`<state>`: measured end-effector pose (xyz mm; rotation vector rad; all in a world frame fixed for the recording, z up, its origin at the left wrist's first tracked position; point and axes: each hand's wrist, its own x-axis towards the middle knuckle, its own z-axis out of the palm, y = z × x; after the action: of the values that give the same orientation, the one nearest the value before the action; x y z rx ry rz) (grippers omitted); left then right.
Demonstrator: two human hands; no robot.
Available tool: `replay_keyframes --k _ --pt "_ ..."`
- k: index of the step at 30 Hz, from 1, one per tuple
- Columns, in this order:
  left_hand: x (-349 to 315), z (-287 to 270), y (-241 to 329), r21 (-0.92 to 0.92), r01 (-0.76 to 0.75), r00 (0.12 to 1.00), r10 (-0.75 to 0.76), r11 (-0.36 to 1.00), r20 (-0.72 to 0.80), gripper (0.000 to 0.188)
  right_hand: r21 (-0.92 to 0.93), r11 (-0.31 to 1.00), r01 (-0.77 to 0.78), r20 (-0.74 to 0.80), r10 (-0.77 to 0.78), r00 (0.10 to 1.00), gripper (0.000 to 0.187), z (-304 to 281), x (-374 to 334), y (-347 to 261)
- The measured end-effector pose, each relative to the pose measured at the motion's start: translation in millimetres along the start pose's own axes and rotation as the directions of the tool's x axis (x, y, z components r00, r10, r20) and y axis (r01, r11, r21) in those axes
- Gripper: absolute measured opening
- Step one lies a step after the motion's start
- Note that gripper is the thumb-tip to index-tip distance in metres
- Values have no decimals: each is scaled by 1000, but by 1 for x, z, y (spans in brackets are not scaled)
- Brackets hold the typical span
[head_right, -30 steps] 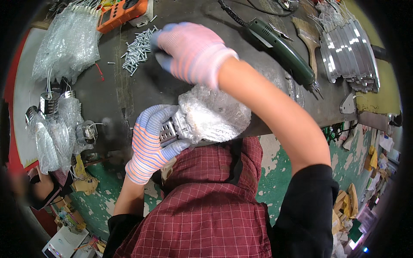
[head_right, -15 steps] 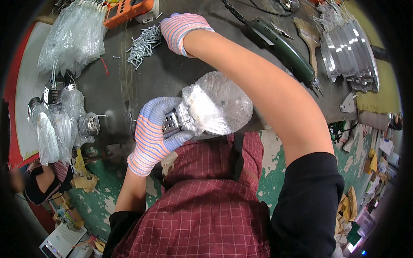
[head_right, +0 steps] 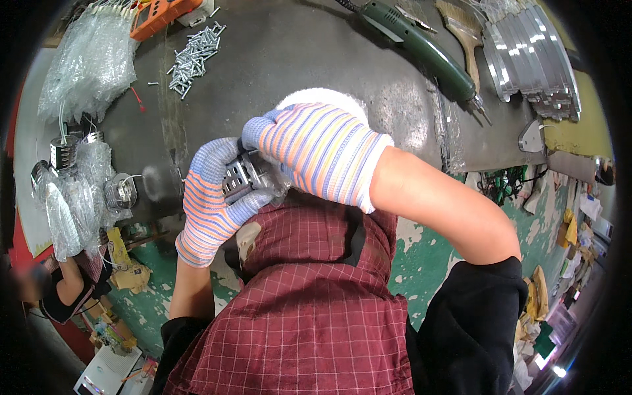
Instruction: Assemble electrical lighting components using a powered screwdriver.
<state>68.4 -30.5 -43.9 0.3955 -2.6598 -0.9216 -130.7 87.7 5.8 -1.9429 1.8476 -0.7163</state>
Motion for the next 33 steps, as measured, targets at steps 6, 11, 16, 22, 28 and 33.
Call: replay_keyframes --k 6,11,16,22,28,33 --pt "-2 4 2 -206 124 992 -121 971 24 76 -396 917 -44 -177 -29 984 11 10 -9 -9" --pt "0 0 0 -221 100 995 -96 970 27 76 -388 921 -40 -124 -9 992 16 15 -2 -14" --pt "-4 4 -1 -249 141 990 -139 958 25 73 -382 921 -78 -158 18 987 18 20 -5 -23" --pt "1 5 2 -267 168 986 -167 949 27 73 -79 991 -107 -300 79 951 24 30 -20 -20" --pt "2 -2 4 -43 11 1000 -12 999 -29 72 154 985 -73 -360 125 925 28 -7 -37 1" --pt "-7 2 2 -78 89 996 -91 993 -22 73 -469 686 -556 -502 310 807 53 -74 -77 103"
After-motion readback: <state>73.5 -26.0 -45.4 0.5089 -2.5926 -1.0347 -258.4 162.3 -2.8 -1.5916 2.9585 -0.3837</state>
